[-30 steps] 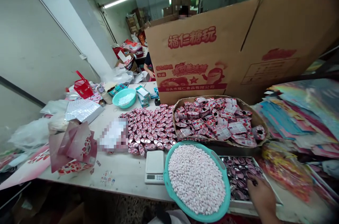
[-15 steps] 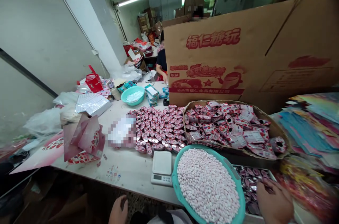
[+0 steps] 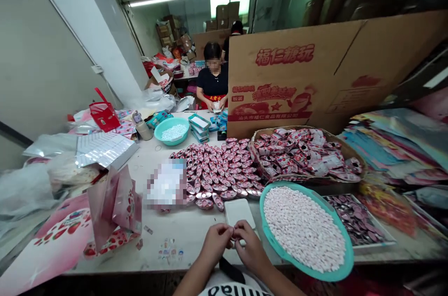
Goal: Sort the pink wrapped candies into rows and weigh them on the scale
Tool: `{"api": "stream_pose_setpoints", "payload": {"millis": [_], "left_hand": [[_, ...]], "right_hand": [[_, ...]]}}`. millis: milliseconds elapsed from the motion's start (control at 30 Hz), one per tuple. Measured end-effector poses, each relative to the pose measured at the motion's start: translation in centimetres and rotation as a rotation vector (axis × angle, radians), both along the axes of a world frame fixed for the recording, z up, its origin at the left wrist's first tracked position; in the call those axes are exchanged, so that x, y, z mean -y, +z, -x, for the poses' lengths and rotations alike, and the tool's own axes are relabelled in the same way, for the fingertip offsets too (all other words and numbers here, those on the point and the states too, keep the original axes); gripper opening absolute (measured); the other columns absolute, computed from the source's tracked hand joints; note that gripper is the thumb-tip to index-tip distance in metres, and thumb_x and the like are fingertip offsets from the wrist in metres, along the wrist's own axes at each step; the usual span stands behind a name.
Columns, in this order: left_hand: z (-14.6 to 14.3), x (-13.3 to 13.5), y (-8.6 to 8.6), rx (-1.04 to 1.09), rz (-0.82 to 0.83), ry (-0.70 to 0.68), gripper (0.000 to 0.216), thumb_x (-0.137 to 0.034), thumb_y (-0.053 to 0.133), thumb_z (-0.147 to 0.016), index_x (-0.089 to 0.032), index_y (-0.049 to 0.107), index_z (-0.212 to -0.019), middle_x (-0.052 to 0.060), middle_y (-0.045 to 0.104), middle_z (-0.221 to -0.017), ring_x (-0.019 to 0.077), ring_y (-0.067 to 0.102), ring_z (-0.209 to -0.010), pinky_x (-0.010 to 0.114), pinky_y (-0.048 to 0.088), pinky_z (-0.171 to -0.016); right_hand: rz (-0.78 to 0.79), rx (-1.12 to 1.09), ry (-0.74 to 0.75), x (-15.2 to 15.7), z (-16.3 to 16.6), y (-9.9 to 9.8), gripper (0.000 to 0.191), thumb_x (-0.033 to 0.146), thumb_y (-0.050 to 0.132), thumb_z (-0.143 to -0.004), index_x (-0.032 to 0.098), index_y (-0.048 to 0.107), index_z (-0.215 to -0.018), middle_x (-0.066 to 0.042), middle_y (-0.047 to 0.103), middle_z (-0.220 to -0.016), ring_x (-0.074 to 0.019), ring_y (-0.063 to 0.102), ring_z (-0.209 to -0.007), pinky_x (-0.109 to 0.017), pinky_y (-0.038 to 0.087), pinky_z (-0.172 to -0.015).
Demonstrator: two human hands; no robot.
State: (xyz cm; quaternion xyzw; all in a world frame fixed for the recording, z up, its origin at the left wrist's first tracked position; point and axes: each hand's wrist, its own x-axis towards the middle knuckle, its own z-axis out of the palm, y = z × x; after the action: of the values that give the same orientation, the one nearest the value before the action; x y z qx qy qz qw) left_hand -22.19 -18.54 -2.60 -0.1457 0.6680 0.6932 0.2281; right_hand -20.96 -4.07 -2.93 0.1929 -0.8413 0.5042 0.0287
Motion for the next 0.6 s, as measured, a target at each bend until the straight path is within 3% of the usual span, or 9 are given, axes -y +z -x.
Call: {"api": "stream_pose_setpoints", "payload": {"millis": [133,333,433,600], "left_hand": [[-0.6,2.7,-1.5,0.118,0.046,-0.037,0.034,-0.045,0.075,-0.053,-0.015,0.064,-0.065,0.0,0.06,-0.052,0.0122,0.053,-0.049,0.026,0.04,-0.05],[0.6,5.2,-5.4,0.209,0.008,0.009,0.021,-0.026,0.074,-0.049,-0.015,0.065,-0.064,-0.001,0.059,-0.047,0.0113,0.05,-0.044,0.026,0.04,-0.049],[3.1,8.7,-6.7,0.108,0.189,0.079,0.015,-0.027,0.069,-0.055,-0.015,0.066,-0.064,0.0,0.06,-0.048,0.0129,0.052,-0.045,0.027,0.041,-0.049],[11.3,16.3,-5.2,-0.168,0.683,0.114,0.023,-0.032,0.056,-0.074,-0.018,0.071,-0.084,0.006,0.073,-0.085,0.0208,0.066,-0.083,0.031,0.051,-0.076]], "right_hand": [[-0.004,0.095,-0.001,3.1,-0.9,-1.6,0.023,0.003,0.046,-0.07,0.019,0.062,-0.074,-0.005,0.056,-0.088,-0.0179,0.058,-0.084,-0.029,0.05,-0.075],[-0.015,0.181,-0.036,3.9,-1.2,-2.4,0.022,0.016,0.049,-0.081,0.022,0.07,-0.085,-0.007,0.063,-0.093,-0.0201,0.063,-0.087,-0.031,0.053,-0.076],[-0.013,0.166,-0.051,2.9,-1.2,-3.2,0.018,0.021,0.051,-0.083,0.021,0.069,-0.083,-0.008,0.066,-0.093,-0.0196,0.065,-0.084,-0.029,0.055,-0.072],[-0.034,0.22,-0.129,-0.4,-0.5,-4.5,0.016,0.025,0.053,-0.083,0.021,0.069,-0.081,-0.009,0.068,-0.091,-0.02,0.067,-0.083,-0.028,0.056,-0.07]]}}
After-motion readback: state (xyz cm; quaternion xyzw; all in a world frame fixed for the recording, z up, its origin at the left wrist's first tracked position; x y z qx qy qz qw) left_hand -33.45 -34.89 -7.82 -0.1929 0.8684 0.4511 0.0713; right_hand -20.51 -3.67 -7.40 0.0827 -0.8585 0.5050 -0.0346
